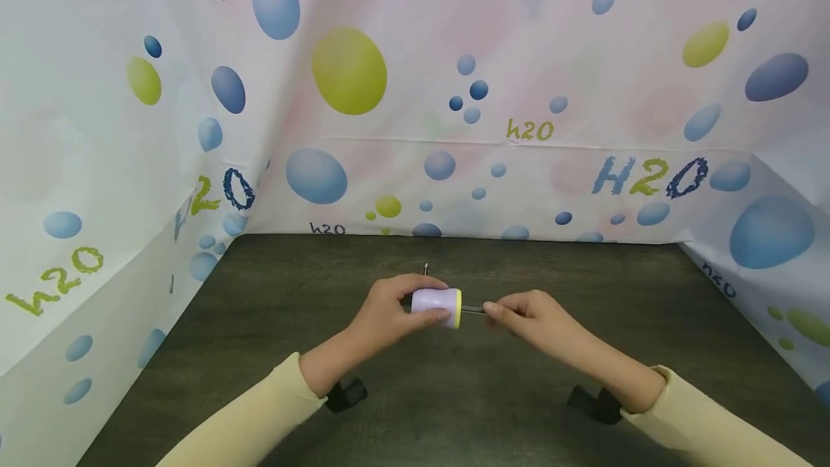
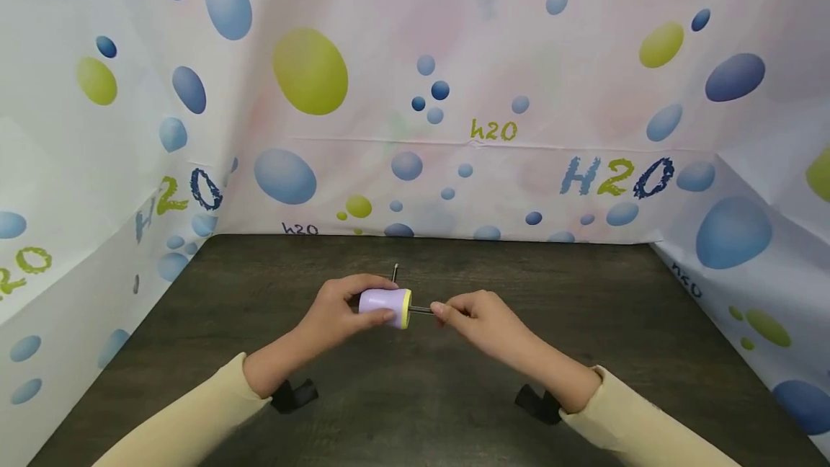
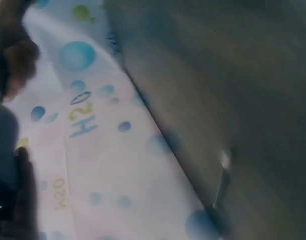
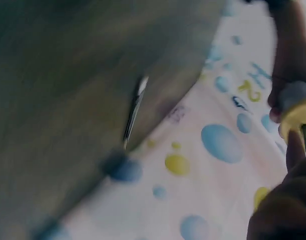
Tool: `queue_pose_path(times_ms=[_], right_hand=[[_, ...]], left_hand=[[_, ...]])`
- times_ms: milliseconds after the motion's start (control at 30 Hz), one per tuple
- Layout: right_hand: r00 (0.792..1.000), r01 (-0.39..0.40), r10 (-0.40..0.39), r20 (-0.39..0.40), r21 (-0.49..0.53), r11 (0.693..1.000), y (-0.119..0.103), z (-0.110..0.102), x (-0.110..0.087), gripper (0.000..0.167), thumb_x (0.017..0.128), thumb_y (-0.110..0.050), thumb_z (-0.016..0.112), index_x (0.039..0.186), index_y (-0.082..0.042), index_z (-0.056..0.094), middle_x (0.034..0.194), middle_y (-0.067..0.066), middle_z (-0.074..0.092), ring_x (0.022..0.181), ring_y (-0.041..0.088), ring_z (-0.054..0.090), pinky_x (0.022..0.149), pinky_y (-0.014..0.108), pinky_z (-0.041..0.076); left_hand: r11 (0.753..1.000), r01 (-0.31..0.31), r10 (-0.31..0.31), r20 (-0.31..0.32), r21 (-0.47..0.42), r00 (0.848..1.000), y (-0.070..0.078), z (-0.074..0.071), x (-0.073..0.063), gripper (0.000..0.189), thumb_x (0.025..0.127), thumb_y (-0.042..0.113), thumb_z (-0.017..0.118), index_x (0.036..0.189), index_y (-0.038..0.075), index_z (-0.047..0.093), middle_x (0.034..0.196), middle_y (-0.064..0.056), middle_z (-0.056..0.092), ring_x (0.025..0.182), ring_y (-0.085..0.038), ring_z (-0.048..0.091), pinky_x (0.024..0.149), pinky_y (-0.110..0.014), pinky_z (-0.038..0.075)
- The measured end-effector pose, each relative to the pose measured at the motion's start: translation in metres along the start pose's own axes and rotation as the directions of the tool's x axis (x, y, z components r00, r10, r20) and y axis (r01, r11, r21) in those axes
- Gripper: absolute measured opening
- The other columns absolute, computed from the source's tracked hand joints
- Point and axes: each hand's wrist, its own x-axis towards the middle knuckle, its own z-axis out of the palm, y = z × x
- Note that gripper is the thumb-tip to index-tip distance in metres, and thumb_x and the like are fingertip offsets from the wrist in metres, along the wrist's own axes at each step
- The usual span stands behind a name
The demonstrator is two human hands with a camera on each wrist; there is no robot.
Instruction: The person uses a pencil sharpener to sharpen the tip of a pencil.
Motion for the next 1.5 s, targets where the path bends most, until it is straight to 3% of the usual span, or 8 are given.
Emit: queue_pose_path(times_ms=[100, 400, 600, 767, 1000, 1200, 1367, 1500], right_hand=[[0.923, 0.257, -0.349, -0.163, -0.416, 0.872, 0.006, 0.007, -0.001, 0.043, 0.108, -0.041, 0.047, 0.108, -0.010, 0.076, 0.072, -0.008, 0.064, 0.058, -0.003, 0.045, 0.057, 0.018, 0.042], [0.320, 0.358, -0.947, -0.020, -0.923, 0.140, 0.019, 0.005, 0.011, 0.031, 0.109, -0.026, 0.050, 0.099, -0.008, 0.074, 0.071, -0.002, 0.055, 0.057, 0.011, 0.040, 0.047, 0.022, 0.036], [0.119, 0.342, -0.991, 0.068, -0.939, -0.024, 0.002, 0.000, 0.015, 0.032, 0.107, -0.019, 0.056, 0.083, -0.006, 0.072, 0.061, -0.001, 0.047, 0.054, 0.011, 0.033, 0.046, 0.022, 0.028], [0.300, 0.437, -0.950, -0.086, -0.873, 0.217, 0.006, 0.008, 0.013, 0.042, 0.109, -0.028, 0.052, 0.077, -0.008, 0.071, 0.059, -0.004, 0.056, 0.050, 0.008, 0.042, 0.045, 0.019, 0.037], [0.988, 0.140, -0.139, -0.073, 0.005, 0.990, 0.000, 0.005, 0.003, 0.042, 0.106, -0.031, 0.055, 0.075, -0.006, 0.070, 0.053, -0.011, 0.045, 0.047, 0.000, 0.027, 0.045, 0.021, 0.027], [0.956, -0.225, 0.156, 0.247, 0.285, 0.932, -0.001, -0.006, 0.008, 0.042, 0.108, -0.029, 0.050, 0.073, -0.008, 0.062, 0.052, -0.011, 0.029, 0.046, 0.006, 0.017, 0.045, 0.023, 0.019], [0.995, 0.089, -0.095, -0.021, -0.200, 0.976, -0.001, 0.002, 0.002, 0.041, 0.107, -0.040, 0.053, 0.102, -0.007, 0.076, 0.071, -0.005, 0.065, 0.055, 0.000, 0.047, 0.053, 0.022, 0.041], [0.812, 0.306, -0.559, -0.170, -0.691, 0.655, 0.006, 0.009, 0.000, 0.051, 0.107, -0.050, 0.042, 0.110, -0.010, 0.074, 0.085, -0.004, 0.071, 0.065, 0.006, 0.058, 0.055, 0.021, 0.046]], left_hand=[[0.932, 0.333, -0.324, 0.083, -0.139, 0.942, 0.001, -0.004, 0.003, 0.031, 0.094, 0.025, 0.074, 0.118, 0.006, 0.075, 0.112, -0.017, 0.073, 0.082, -0.013, 0.061, 0.069, -0.027, 0.056], [0.567, 0.682, -0.492, 0.474, -0.462, 0.730, 0.003, -0.012, 0.010, 0.053, 0.104, 0.033, 0.055, 0.132, -0.013, 0.059, 0.099, -0.011, 0.067, 0.079, -0.011, 0.073, 0.074, -0.023, 0.061], [0.504, 0.710, -0.482, 0.522, -0.492, 0.704, 0.014, -0.009, 0.009, 0.053, 0.104, 0.031, 0.055, 0.129, -0.015, 0.058, 0.091, -0.008, 0.067, 0.072, -0.009, 0.073, 0.066, -0.017, 0.059], [0.637, 0.628, -0.493, 0.389, -0.447, 0.778, 0.021, -0.007, 0.006, 0.045, 0.102, 0.028, 0.061, 0.123, -0.012, 0.067, 0.096, -0.014, 0.070, 0.076, -0.013, 0.071, 0.068, -0.023, 0.059], [0.993, 0.118, -0.118, 0.030, -0.010, 0.993, 0.017, 0.001, -0.002, 0.032, 0.088, 0.020, 0.081, 0.116, 0.004, 0.075, 0.110, -0.016, 0.076, 0.083, -0.017, 0.068, 0.068, -0.022, 0.056], [0.951, -0.251, 0.259, -0.024, 0.179, 0.965, 0.005, 0.001, -0.006, 0.038, 0.077, 0.011, 0.089, 0.111, 0.003, 0.073, 0.106, -0.013, 0.077, 0.088, -0.020, 0.072, 0.072, -0.022, 0.058], [0.985, 0.172, -0.170, 0.057, -0.028, 0.984, 0.007, -0.003, -0.001, 0.031, 0.092, 0.023, 0.077, 0.118, 0.007, 0.075, 0.111, -0.015, 0.075, 0.080, -0.013, 0.064, 0.068, -0.022, 0.054], [0.854, 0.477, -0.443, 0.191, -0.206, 0.876, 0.007, -0.008, 0.007, 0.038, 0.099, 0.032, 0.067, 0.121, 0.003, 0.074, 0.106, -0.016, 0.072, 0.079, -0.012, 0.062, 0.069, -0.027, 0.055]])
